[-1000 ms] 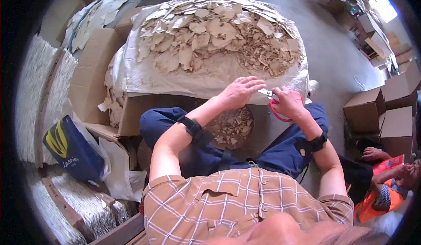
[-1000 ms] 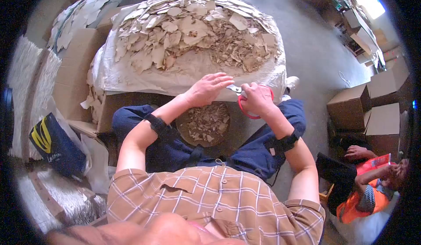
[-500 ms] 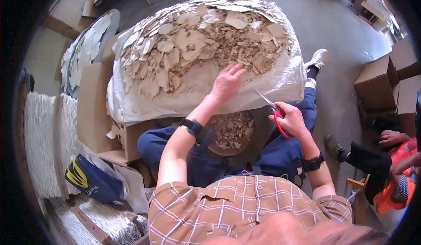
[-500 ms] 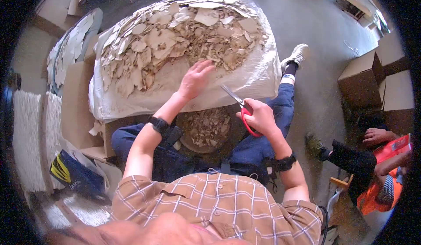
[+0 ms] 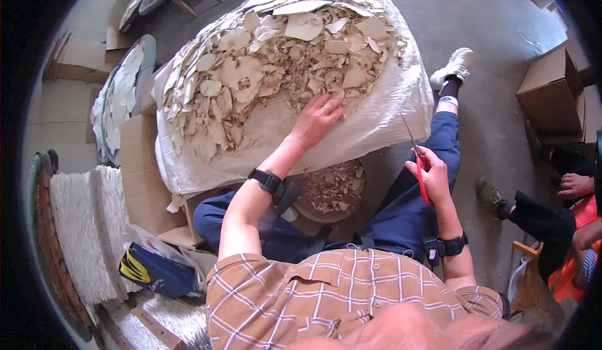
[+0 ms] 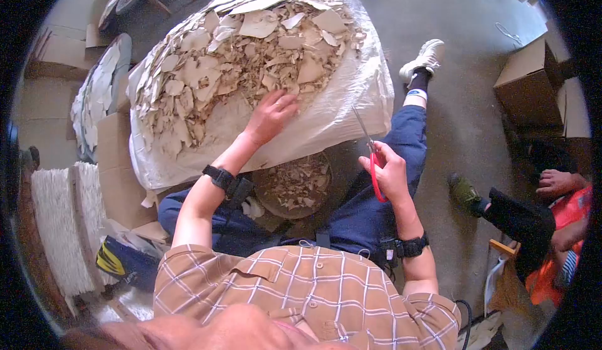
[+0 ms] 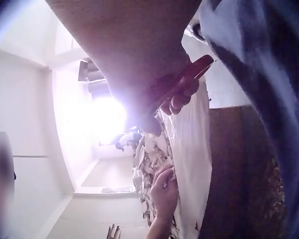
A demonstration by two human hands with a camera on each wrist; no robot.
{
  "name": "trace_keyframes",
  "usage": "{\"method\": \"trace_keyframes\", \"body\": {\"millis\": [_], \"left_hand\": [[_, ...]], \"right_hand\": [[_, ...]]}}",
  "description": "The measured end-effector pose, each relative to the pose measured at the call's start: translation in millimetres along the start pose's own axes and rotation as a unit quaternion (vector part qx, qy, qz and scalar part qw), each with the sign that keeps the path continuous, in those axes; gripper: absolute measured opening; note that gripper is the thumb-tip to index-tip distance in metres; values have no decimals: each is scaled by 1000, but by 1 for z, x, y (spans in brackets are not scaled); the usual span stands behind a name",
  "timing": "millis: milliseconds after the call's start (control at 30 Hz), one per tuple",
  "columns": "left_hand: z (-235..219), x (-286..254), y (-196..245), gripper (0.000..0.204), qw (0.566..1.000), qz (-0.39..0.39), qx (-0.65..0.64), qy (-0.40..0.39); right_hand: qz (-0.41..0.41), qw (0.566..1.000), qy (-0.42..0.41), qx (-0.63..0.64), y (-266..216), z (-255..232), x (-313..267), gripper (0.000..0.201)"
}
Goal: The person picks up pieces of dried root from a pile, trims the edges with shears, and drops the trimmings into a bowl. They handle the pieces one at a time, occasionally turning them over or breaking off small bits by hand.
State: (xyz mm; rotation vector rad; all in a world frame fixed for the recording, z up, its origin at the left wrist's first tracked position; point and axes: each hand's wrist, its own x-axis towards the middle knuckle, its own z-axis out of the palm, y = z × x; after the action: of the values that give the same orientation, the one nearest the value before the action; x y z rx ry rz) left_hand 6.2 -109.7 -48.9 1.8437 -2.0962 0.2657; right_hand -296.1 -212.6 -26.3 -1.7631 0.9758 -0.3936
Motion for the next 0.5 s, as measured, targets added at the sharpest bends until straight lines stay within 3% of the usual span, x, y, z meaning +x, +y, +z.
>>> {"method": "trace_keyframes", "body": {"millis": [67, 133, 167, 200, 233, 267, 300, 367, 400, 500], "left_hand": [[-1, -19, -6, 31, 1000, -7, -17, 5], [-2, -31, -10, 27, 980, -132, -119, 87], [0, -34, -11, 27, 981, -131, -117, 82], [0, -33, -9, 29, 920, -261, -254, 147], [-3, -34, -9, 30, 818, -380, -378, 209], [-7, -37, -10, 30, 820, -380, -375, 208], [-12, -41, -12, 38, 745, -400, -484, 226], [-18, -47, -15, 58, 556, -414, -676, 249], [-29, -45, -8, 62, 520, -407, -707, 253], [-22, -62, -19, 58, 517, -371, -729, 253]], "right_hand": [[-17, 1000, 2, 10, 1, 8, 0, 45], [-31, 999, 6, 18, 1, 11, -4, 45], [-25, 999, 5, 20, -2, 11, -6, 44], [-19, 1000, 5, 22, -3, 11, -9, 44], [-20, 999, 3, 27, -2, 13, -12, 44], [-14, 999, 8, 35, 0, 12, -15, 44], [-8, 999, 14, 42, 2, 11, -17, 44], [-16, 998, 18, 56, 5, 11, -23, 43], [-5, 998, 16, 56, 4, 10, -26, 43], [-4, 999, 19, 50, 3, 12, -34, 42]]}}
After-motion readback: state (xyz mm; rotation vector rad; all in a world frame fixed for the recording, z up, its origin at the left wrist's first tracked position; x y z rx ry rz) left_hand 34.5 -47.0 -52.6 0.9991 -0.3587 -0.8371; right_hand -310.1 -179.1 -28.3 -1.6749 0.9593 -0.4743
